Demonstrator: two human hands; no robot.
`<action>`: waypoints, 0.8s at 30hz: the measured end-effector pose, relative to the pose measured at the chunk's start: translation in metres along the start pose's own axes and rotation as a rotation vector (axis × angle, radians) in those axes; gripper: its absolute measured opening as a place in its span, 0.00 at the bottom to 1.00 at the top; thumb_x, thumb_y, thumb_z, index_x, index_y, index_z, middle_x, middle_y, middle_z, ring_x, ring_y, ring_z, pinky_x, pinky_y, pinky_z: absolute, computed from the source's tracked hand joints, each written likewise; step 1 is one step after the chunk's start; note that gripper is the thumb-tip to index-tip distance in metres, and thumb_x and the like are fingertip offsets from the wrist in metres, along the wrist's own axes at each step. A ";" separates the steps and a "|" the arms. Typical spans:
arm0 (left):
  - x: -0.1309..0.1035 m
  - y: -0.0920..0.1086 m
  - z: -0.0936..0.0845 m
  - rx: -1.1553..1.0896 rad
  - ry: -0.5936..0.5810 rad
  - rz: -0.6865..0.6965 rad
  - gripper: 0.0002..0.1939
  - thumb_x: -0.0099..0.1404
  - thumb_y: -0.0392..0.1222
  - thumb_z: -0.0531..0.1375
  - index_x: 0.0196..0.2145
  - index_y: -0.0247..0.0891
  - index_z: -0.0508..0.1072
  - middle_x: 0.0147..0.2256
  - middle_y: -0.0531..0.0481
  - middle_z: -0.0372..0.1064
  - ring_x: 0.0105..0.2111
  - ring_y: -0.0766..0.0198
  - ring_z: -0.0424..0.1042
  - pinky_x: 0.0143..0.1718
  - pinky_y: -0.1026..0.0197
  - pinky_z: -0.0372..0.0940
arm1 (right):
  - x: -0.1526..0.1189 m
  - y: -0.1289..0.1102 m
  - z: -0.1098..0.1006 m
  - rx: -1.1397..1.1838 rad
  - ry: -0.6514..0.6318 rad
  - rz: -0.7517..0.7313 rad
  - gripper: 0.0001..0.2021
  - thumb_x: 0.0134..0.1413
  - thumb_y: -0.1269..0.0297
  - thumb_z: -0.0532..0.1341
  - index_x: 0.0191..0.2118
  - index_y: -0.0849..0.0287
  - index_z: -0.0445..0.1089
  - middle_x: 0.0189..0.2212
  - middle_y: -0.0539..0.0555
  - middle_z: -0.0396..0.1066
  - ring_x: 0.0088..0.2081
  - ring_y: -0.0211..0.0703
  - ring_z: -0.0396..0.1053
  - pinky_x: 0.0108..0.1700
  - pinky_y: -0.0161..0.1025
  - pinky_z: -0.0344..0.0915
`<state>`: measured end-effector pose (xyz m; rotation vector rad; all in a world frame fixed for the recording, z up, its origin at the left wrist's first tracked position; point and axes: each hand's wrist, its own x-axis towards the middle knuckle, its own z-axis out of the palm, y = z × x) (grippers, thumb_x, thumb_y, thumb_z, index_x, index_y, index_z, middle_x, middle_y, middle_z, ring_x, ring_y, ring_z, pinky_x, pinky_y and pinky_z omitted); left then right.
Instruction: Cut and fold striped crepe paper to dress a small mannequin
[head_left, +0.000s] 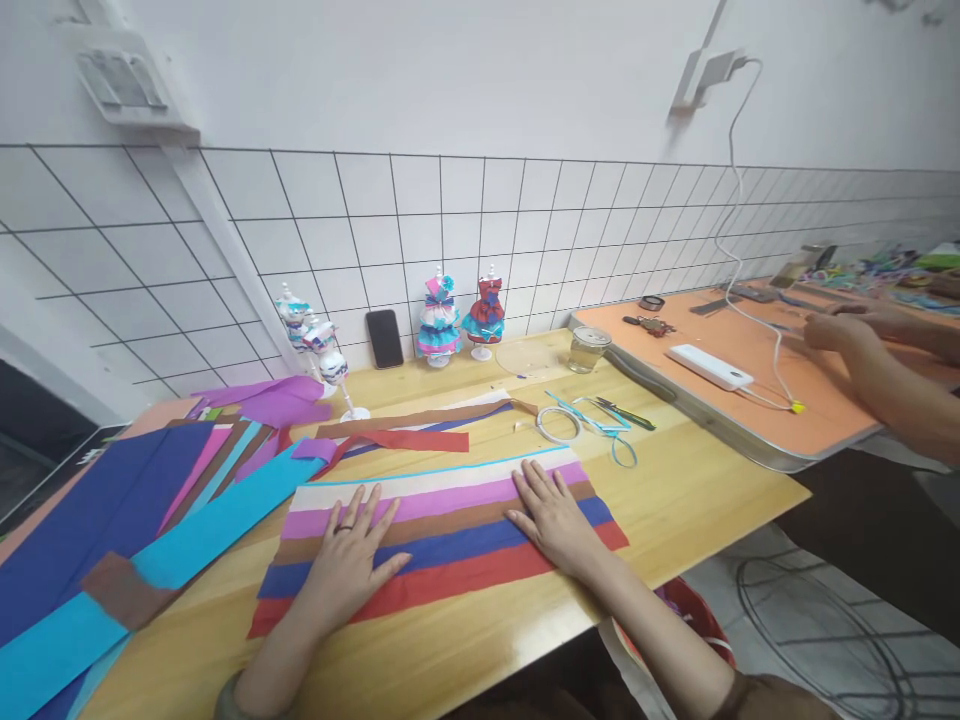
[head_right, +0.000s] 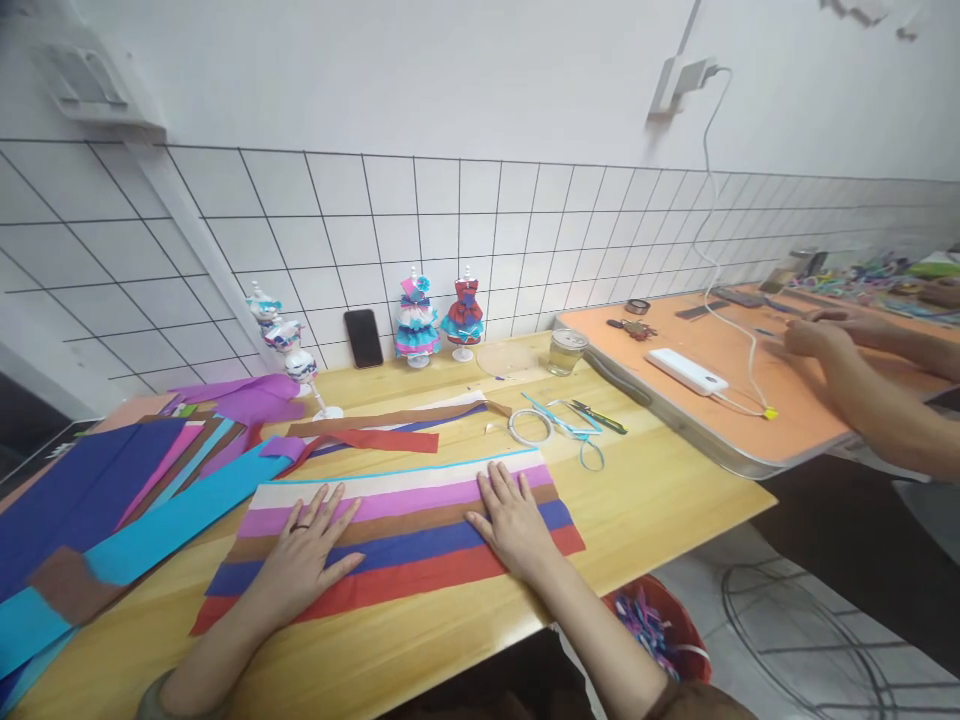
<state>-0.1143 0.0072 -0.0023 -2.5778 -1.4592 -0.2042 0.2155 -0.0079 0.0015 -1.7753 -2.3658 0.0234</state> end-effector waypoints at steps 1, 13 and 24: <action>0.000 0.000 0.000 0.001 0.001 0.000 0.34 0.58 0.62 0.46 0.59 0.48 0.48 0.61 0.44 0.44 0.60 0.49 0.42 0.56 0.42 0.40 | -0.001 0.009 0.001 -0.014 0.011 0.028 0.32 0.57 0.46 0.41 0.61 0.63 0.48 0.61 0.62 0.44 0.62 0.50 0.37 0.58 0.55 0.40; 0.001 -0.001 0.002 0.025 -0.008 -0.003 0.34 0.58 0.62 0.45 0.59 0.46 0.51 0.60 0.44 0.47 0.60 0.49 0.41 0.56 0.42 0.41 | -0.009 -0.019 -0.015 0.081 -0.022 -0.010 0.33 0.56 0.45 0.43 0.62 0.60 0.44 0.62 0.60 0.40 0.62 0.51 0.35 0.59 0.54 0.40; 0.001 -0.001 0.002 0.024 -0.009 -0.004 0.34 0.58 0.62 0.45 0.59 0.45 0.51 0.60 0.44 0.46 0.60 0.49 0.41 0.56 0.42 0.41 | -0.018 0.006 -0.013 0.039 0.006 0.132 0.34 0.56 0.44 0.42 0.61 0.64 0.46 0.62 0.63 0.40 0.62 0.54 0.35 0.58 0.57 0.40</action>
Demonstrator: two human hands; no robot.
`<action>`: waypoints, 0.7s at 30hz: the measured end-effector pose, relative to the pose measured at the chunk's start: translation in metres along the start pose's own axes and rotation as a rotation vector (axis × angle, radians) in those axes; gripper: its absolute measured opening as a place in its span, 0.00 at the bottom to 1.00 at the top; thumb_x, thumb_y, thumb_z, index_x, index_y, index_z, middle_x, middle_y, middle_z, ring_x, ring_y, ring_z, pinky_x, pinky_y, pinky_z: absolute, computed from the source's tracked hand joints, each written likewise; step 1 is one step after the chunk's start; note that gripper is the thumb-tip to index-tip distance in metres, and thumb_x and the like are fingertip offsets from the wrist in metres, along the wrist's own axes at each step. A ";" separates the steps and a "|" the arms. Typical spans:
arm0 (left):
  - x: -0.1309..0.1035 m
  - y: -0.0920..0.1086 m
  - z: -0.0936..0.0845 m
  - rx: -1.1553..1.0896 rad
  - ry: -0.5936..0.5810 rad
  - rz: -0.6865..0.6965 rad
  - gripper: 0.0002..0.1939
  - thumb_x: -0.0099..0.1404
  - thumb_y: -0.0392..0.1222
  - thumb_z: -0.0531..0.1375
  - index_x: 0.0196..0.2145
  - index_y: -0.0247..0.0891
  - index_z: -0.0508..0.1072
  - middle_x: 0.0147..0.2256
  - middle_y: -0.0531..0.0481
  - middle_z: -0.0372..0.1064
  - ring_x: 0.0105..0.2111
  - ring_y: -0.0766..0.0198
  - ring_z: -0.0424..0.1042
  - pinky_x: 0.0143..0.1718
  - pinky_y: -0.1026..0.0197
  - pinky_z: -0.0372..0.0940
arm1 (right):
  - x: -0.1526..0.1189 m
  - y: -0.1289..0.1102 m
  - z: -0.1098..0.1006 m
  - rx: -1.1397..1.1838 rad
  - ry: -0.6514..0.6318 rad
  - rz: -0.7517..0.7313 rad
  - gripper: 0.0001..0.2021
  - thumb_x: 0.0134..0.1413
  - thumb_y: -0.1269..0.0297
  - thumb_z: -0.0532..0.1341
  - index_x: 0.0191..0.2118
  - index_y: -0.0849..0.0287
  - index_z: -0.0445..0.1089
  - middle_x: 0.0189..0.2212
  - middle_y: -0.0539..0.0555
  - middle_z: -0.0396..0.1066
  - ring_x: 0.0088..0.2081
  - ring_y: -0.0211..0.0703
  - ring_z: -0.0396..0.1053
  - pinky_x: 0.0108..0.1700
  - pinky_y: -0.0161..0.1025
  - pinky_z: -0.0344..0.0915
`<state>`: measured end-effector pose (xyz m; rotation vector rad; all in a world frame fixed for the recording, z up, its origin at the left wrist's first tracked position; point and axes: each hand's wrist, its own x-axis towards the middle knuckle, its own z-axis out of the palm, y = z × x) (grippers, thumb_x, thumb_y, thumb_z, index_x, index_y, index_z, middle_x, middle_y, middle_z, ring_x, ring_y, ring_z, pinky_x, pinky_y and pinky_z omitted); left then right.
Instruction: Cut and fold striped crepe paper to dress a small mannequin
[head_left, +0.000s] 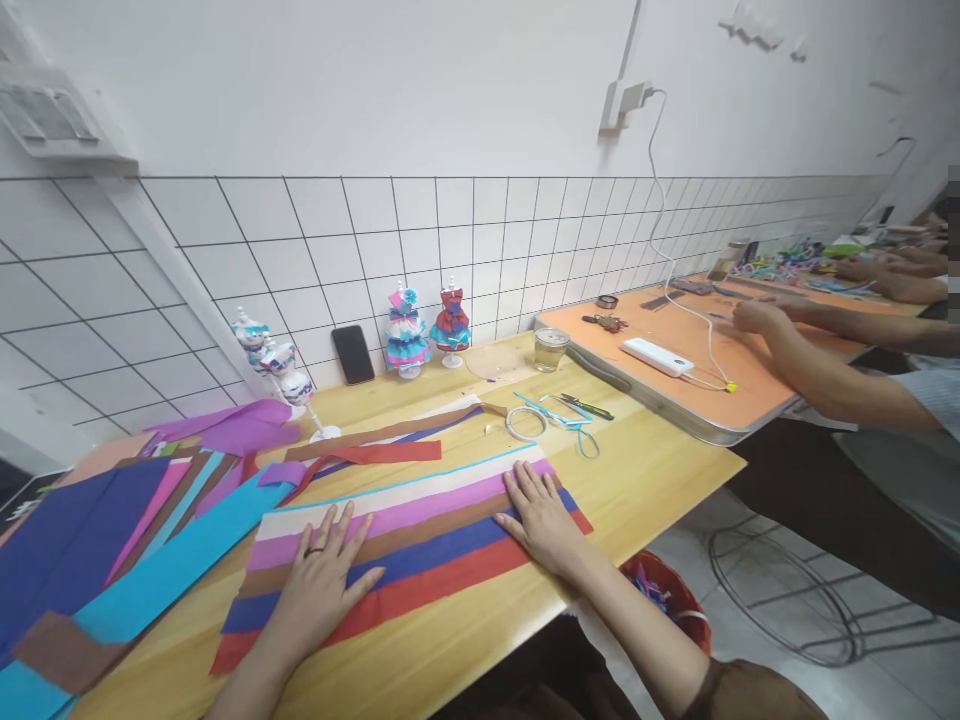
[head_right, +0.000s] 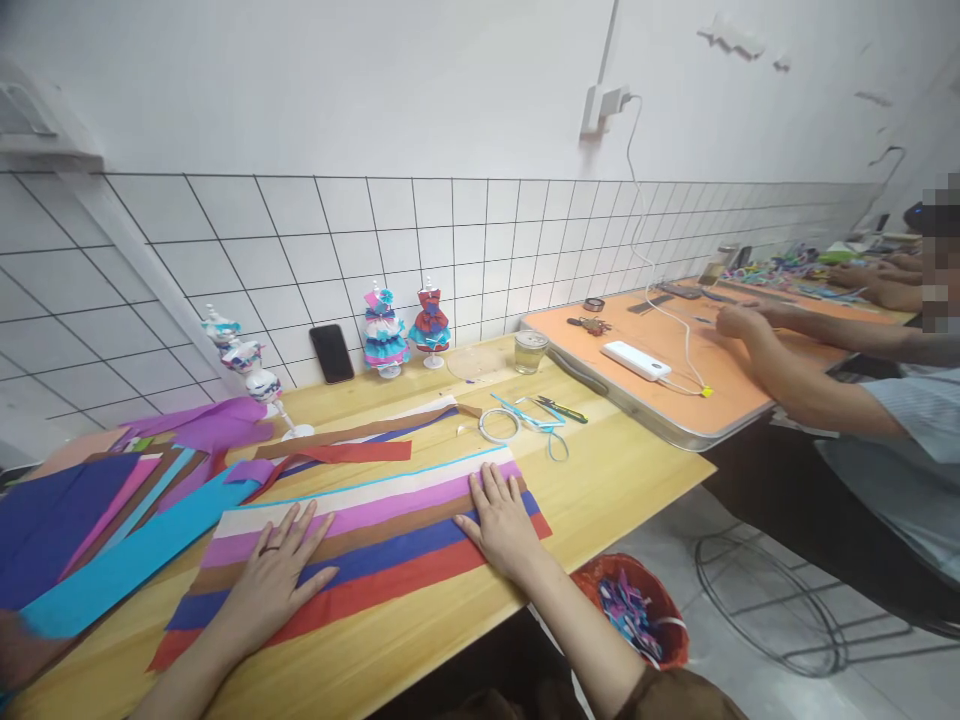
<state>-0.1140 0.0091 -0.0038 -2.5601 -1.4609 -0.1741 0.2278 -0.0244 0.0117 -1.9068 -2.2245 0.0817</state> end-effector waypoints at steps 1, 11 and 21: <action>0.000 0.000 0.000 0.002 0.000 0.000 0.34 0.58 0.62 0.45 0.59 0.45 0.51 0.60 0.44 0.46 0.60 0.49 0.41 0.56 0.42 0.41 | 0.001 -0.006 -0.001 0.012 -0.005 -0.009 0.35 0.56 0.44 0.42 0.61 0.64 0.46 0.62 0.63 0.39 0.62 0.54 0.34 0.58 0.57 0.40; 0.000 -0.001 0.001 0.025 -0.013 0.002 0.34 0.58 0.62 0.45 0.59 0.45 0.51 0.61 0.45 0.43 0.60 0.50 0.41 0.56 0.42 0.40 | 0.002 -0.051 0.001 0.135 -0.111 -0.186 0.35 0.55 0.42 0.40 0.62 0.60 0.44 0.62 0.59 0.37 0.62 0.51 0.33 0.60 0.54 0.35; 0.001 -0.001 0.005 0.013 0.004 -0.016 0.34 0.57 0.63 0.46 0.58 0.46 0.53 0.60 0.45 0.46 0.59 0.48 0.44 0.56 0.43 0.40 | -0.005 -0.023 -0.006 0.080 -0.096 -0.041 0.35 0.55 0.43 0.40 0.62 0.60 0.42 0.62 0.62 0.34 0.62 0.52 0.31 0.59 0.56 0.35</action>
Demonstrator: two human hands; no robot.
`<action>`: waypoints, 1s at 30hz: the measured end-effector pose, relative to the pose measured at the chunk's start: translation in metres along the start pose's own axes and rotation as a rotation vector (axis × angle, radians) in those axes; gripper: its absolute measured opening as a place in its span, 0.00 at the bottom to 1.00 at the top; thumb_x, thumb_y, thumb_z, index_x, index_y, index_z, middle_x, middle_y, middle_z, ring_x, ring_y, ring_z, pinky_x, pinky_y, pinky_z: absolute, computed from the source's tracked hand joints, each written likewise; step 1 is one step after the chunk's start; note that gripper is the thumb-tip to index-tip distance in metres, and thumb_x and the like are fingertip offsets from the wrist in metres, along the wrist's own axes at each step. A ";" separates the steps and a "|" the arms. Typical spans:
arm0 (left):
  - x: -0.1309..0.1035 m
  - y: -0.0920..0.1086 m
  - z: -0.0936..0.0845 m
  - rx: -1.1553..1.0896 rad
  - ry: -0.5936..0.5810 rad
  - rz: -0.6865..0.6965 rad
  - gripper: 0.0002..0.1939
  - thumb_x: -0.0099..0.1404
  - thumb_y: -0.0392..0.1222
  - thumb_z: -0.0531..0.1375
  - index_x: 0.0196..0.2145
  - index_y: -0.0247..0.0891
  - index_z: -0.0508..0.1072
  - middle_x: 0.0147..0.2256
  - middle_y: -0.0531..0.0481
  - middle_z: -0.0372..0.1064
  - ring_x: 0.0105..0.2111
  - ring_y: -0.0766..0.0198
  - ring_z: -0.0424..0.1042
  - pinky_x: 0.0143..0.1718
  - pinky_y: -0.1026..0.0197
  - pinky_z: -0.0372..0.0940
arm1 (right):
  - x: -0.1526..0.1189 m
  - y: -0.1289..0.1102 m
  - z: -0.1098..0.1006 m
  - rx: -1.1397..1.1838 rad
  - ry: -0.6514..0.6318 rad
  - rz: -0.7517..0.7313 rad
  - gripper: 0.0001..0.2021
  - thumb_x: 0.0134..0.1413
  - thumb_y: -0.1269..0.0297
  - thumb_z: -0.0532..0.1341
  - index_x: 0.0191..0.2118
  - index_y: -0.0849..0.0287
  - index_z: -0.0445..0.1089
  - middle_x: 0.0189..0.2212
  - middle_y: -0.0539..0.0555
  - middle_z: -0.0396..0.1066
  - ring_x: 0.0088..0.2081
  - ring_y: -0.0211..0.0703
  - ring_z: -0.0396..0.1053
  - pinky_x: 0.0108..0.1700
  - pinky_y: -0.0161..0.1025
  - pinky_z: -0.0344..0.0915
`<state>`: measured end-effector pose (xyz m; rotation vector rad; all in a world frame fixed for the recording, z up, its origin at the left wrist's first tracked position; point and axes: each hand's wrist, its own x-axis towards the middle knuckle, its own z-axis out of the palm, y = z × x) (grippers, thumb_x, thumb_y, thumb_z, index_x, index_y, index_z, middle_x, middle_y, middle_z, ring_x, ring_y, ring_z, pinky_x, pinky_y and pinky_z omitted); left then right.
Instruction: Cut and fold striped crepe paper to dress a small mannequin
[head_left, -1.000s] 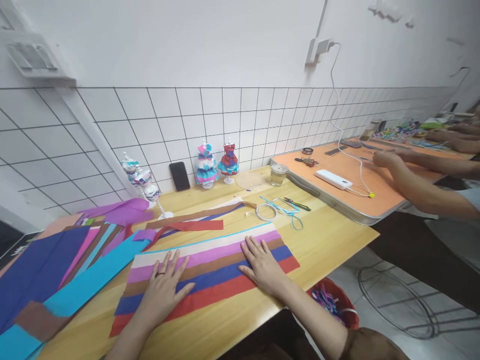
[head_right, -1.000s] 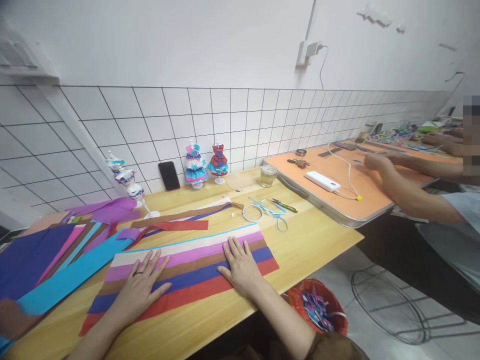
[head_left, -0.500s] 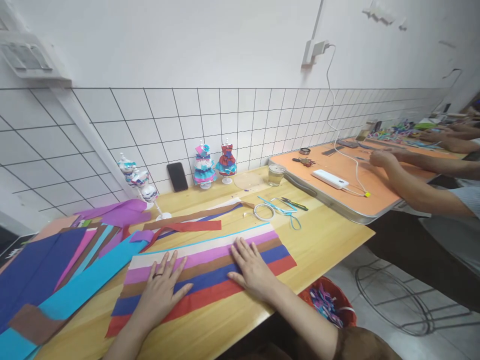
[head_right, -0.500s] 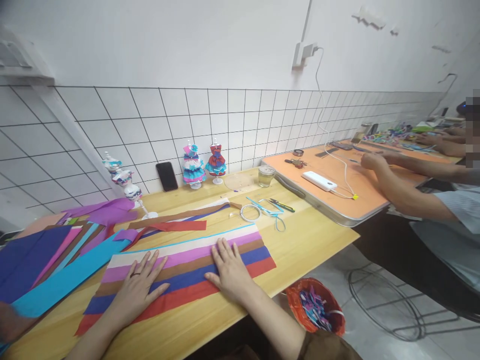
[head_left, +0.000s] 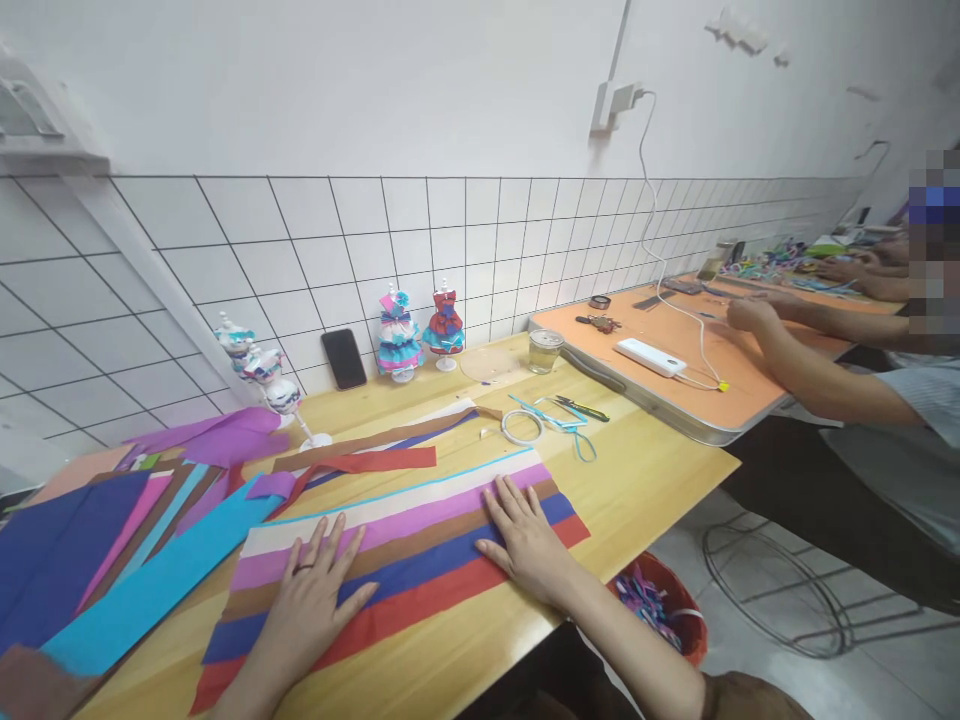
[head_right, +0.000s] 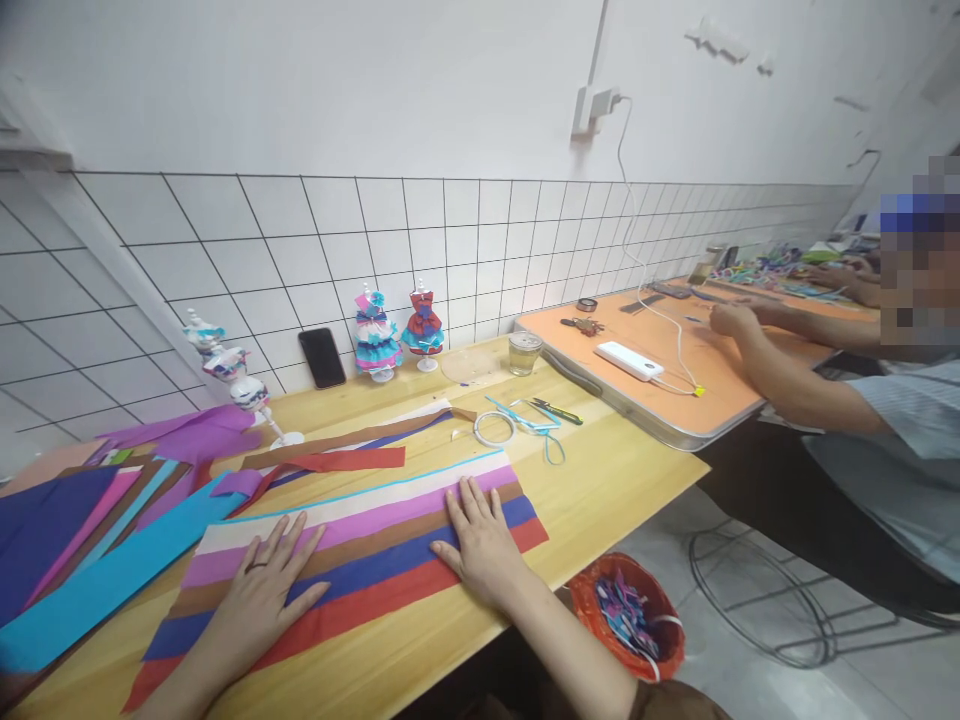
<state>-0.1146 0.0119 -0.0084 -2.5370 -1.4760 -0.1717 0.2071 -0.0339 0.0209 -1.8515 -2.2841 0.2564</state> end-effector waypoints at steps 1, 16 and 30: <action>0.000 0.000 0.000 0.001 -0.001 0.001 0.35 0.57 0.63 0.46 0.58 0.45 0.53 0.60 0.45 0.46 0.59 0.48 0.44 0.56 0.43 0.39 | 0.000 -0.002 0.001 0.003 0.001 -0.016 0.35 0.55 0.43 0.40 0.62 0.59 0.41 0.63 0.61 0.34 0.62 0.52 0.31 0.59 0.56 0.36; -0.001 0.000 -0.002 -0.016 0.014 0.018 0.35 0.58 0.62 0.46 0.59 0.44 0.50 0.61 0.44 0.44 0.60 0.50 0.41 0.56 0.43 0.38 | -0.025 0.063 0.008 -0.128 0.118 0.043 0.32 0.56 0.46 0.44 0.61 0.60 0.47 0.62 0.61 0.41 0.62 0.53 0.36 0.58 0.56 0.39; 0.000 -0.001 -0.002 -0.057 -0.048 -0.010 0.36 0.58 0.62 0.46 0.59 0.44 0.49 0.61 0.45 0.42 0.61 0.52 0.39 0.57 0.43 0.37 | -0.033 0.111 -0.011 0.884 0.352 0.517 0.20 0.53 0.62 0.51 0.52 0.63 0.62 0.46 0.61 0.68 0.45 0.46 0.68 0.46 0.42 0.66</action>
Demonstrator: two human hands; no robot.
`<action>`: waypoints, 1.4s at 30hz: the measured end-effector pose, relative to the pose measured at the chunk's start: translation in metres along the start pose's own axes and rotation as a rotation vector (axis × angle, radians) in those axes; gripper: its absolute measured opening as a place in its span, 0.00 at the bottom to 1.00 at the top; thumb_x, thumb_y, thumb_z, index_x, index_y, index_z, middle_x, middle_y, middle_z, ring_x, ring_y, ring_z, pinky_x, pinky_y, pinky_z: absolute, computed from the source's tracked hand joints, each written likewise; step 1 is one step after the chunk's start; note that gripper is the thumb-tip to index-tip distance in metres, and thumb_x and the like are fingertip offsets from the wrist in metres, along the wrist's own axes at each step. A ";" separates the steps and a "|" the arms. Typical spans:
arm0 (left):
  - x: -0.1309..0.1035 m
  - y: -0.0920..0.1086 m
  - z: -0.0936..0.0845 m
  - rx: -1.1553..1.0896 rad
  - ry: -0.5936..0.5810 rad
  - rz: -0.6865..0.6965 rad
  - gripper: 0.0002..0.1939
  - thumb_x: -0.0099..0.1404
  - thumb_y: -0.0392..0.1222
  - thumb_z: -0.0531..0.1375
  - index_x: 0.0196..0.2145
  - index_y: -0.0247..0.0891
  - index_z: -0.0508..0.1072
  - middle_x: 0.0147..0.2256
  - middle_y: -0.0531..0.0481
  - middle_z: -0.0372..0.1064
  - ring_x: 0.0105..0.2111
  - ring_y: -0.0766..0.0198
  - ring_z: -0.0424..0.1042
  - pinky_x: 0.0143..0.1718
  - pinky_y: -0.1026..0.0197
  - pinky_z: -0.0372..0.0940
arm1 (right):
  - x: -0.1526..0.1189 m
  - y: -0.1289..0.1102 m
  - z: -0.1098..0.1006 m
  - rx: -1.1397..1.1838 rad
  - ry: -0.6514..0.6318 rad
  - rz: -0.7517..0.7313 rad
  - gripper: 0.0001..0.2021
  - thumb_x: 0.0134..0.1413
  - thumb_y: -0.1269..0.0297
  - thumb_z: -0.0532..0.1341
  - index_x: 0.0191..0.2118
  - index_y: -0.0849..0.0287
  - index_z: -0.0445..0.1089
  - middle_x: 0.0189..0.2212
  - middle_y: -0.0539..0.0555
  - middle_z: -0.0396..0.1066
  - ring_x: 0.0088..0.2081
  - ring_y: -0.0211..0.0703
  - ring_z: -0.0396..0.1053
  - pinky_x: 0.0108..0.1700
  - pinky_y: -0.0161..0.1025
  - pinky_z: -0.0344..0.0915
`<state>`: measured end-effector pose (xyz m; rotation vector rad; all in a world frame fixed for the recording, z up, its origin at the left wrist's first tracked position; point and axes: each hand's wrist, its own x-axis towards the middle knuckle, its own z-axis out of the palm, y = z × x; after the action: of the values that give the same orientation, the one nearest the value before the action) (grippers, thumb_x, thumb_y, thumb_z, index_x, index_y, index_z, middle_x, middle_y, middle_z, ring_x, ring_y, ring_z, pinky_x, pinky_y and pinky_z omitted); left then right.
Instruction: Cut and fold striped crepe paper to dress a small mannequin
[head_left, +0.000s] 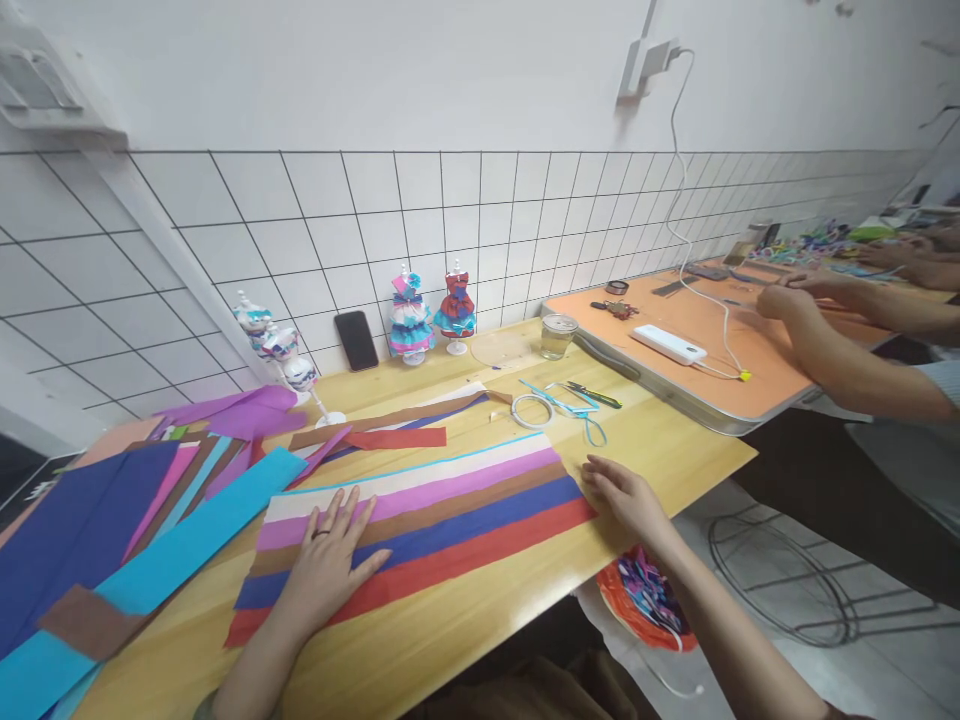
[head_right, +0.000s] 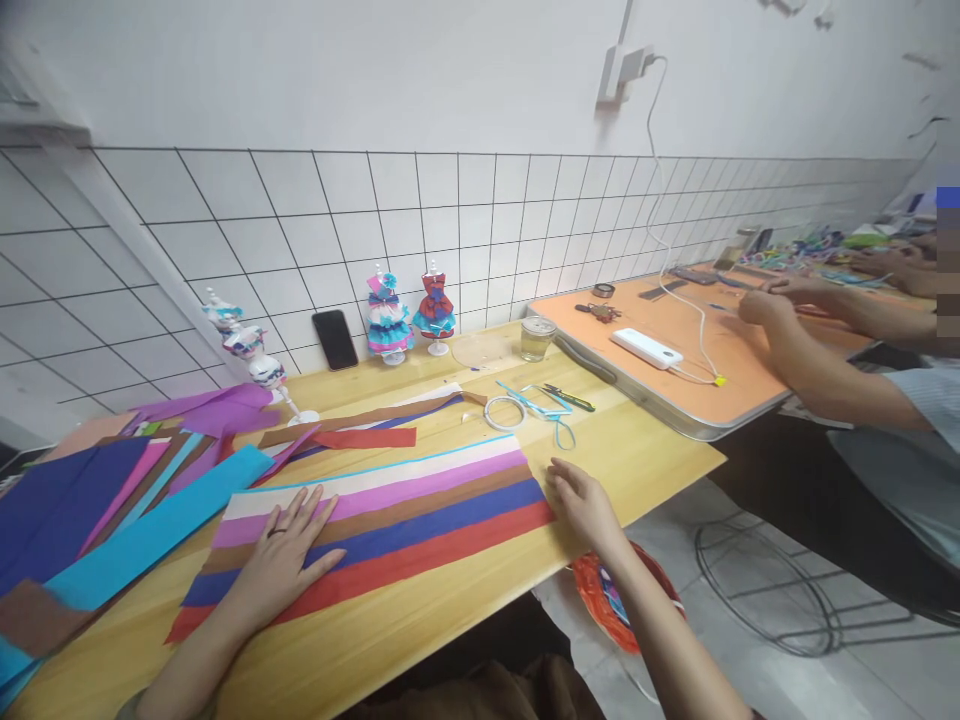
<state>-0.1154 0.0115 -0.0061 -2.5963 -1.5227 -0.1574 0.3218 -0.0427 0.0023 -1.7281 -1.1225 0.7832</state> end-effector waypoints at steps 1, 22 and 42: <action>0.000 0.000 0.000 0.000 0.004 0.001 0.36 0.58 0.62 0.46 0.59 0.44 0.49 0.61 0.45 0.42 0.61 0.52 0.39 0.57 0.43 0.37 | 0.002 -0.002 0.001 0.011 -0.016 0.024 0.20 0.53 0.63 0.51 0.52 0.64 0.61 0.45 0.62 0.69 0.42 0.45 0.70 0.41 0.40 0.69; -0.004 -0.001 0.000 -0.075 0.045 -0.020 0.35 0.57 0.62 0.48 0.59 0.44 0.52 0.61 0.44 0.44 0.60 0.49 0.41 0.56 0.42 0.38 | 0.020 -0.019 -0.002 -0.309 -0.096 0.036 0.20 0.44 0.63 0.57 0.44 0.66 0.69 0.38 0.60 0.74 0.39 0.50 0.71 0.40 0.40 0.66; -0.017 -0.011 -0.003 -0.052 0.018 -0.012 0.36 0.57 0.62 0.49 0.59 0.44 0.51 0.61 0.44 0.43 0.60 0.50 0.40 0.57 0.44 0.41 | 0.006 -0.012 -0.003 -0.367 -0.110 -0.025 0.18 0.43 0.64 0.56 0.41 0.64 0.71 0.39 0.59 0.74 0.41 0.50 0.71 0.43 0.42 0.65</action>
<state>-0.1334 0.0021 -0.0055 -2.6187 -1.5484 -0.2244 0.3227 -0.0362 0.0143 -1.9852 -1.4294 0.6951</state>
